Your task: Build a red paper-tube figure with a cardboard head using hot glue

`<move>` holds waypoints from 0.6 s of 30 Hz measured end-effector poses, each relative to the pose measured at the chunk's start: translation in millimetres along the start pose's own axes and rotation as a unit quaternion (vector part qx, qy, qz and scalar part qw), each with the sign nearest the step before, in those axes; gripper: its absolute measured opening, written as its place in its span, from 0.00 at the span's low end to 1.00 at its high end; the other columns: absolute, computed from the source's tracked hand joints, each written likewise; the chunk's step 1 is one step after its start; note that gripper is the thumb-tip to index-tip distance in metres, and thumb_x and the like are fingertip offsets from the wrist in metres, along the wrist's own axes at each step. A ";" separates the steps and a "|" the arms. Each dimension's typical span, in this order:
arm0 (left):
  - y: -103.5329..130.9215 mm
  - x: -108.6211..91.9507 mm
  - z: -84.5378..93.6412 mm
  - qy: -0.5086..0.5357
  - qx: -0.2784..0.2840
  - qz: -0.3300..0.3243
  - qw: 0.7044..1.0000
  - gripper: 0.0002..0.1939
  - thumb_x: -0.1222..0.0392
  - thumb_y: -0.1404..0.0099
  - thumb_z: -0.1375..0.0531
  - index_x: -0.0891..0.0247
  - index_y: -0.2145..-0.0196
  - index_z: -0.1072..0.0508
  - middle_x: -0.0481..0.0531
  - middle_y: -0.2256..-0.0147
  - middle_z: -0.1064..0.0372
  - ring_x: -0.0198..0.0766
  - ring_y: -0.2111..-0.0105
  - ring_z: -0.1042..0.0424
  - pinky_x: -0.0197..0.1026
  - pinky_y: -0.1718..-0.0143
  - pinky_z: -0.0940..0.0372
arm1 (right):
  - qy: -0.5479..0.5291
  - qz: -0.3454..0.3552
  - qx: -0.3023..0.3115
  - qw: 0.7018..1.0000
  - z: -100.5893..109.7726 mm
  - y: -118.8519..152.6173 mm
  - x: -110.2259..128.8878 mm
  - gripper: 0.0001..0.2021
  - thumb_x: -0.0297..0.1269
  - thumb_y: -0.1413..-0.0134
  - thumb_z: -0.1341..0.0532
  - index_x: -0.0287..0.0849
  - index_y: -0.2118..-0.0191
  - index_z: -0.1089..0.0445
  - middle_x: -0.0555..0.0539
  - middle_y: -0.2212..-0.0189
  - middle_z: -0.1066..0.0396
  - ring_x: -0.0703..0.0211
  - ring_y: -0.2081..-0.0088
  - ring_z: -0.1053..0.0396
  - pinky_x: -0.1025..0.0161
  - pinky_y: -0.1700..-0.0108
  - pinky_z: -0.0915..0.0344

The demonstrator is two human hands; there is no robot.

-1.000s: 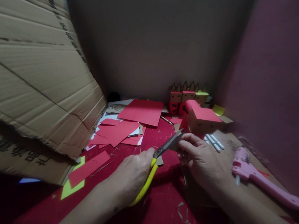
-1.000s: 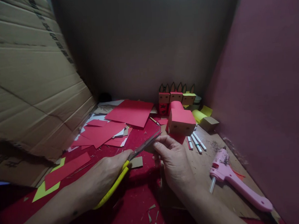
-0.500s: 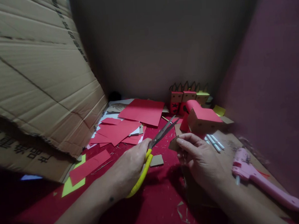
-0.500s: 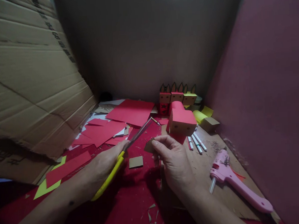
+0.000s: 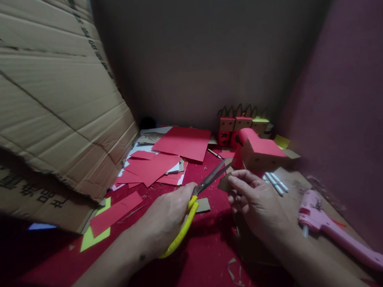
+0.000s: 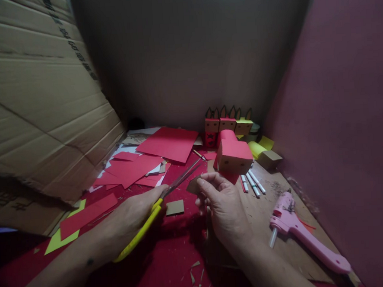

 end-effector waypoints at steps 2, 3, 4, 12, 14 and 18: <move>0.0 -2.3 -0.2 -0.045 0.031 0.013 0.998 0.08 0.59 0.34 0.54 0.61 0.62 0.37 0.50 0.71 0.34 0.37 0.74 0.39 0.38 0.73 0.46 | -0.006 0.005 -0.004 1.000 0.7 -1.4 -0.7 0.14 0.40 0.61 0.29 0.43 0.70 0.33 0.56 0.82 0.35 0.70 0.84 0.39 0.73 0.83 0.45; -0.1 -3.4 -0.3 -0.065 0.042 0.016 0.997 0.09 0.59 0.33 0.55 0.61 0.61 0.37 0.51 0.69 0.33 0.38 0.73 0.38 0.38 0.72 0.44 | -0.008 0.009 -0.006 1.000 1.1 -2.2 -0.9 0.14 0.39 0.60 0.30 0.43 0.70 0.33 0.57 0.82 0.35 0.71 0.84 0.39 0.73 0.83 0.44; -0.1 -4.3 -0.4 -0.071 0.045 0.013 0.996 0.10 0.58 0.33 0.56 0.61 0.60 0.37 0.52 0.67 0.33 0.38 0.71 0.36 0.39 0.71 0.43 | -0.009 0.016 -0.008 1.000 1.6 -3.1 -0.9 0.13 0.39 0.60 0.30 0.43 0.70 0.33 0.57 0.82 0.35 0.71 0.83 0.39 0.73 0.82 0.44; 0.6 -1.1 -8.8 -0.068 0.013 -0.003 0.998 0.10 0.57 0.33 0.54 0.61 0.60 0.38 0.52 0.64 0.32 0.38 0.71 0.36 0.39 0.70 0.42 | 0.006 0.038 -0.007 0.999 -0.1 -3.9 0.9 0.10 0.36 0.57 0.32 0.43 0.69 0.33 0.56 0.78 0.33 0.71 0.82 0.39 0.74 0.81 0.42; 0.6 -1.4 -9.8 -0.059 0.016 -0.006 0.998 0.09 0.56 0.33 0.54 0.61 0.61 0.38 0.51 0.66 0.32 0.38 0.71 0.36 0.39 0.71 0.43 | 0.005 0.040 0.000 0.999 -0.5 -3.2 0.5 0.09 0.36 0.56 0.33 0.43 0.69 0.33 0.56 0.77 0.32 0.71 0.82 0.38 0.74 0.81 0.42; 0.6 -5.0 -8.7 -0.066 0.046 -0.010 0.997 0.09 0.57 0.33 0.54 0.62 0.61 0.39 0.52 0.66 0.33 0.38 0.71 0.37 0.39 0.72 0.44 | 0.001 0.030 0.005 1.000 0.5 -3.4 -1.3 0.09 0.36 0.55 0.33 0.43 0.69 0.33 0.56 0.78 0.33 0.71 0.82 0.39 0.73 0.81 0.42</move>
Point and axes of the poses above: each hand's wrist, its own y-axis away from the middle knuckle, its own z-axis out of the back of the hand, x = y × z, the point moved 2 cm from there along -y, towards the middle knuckle
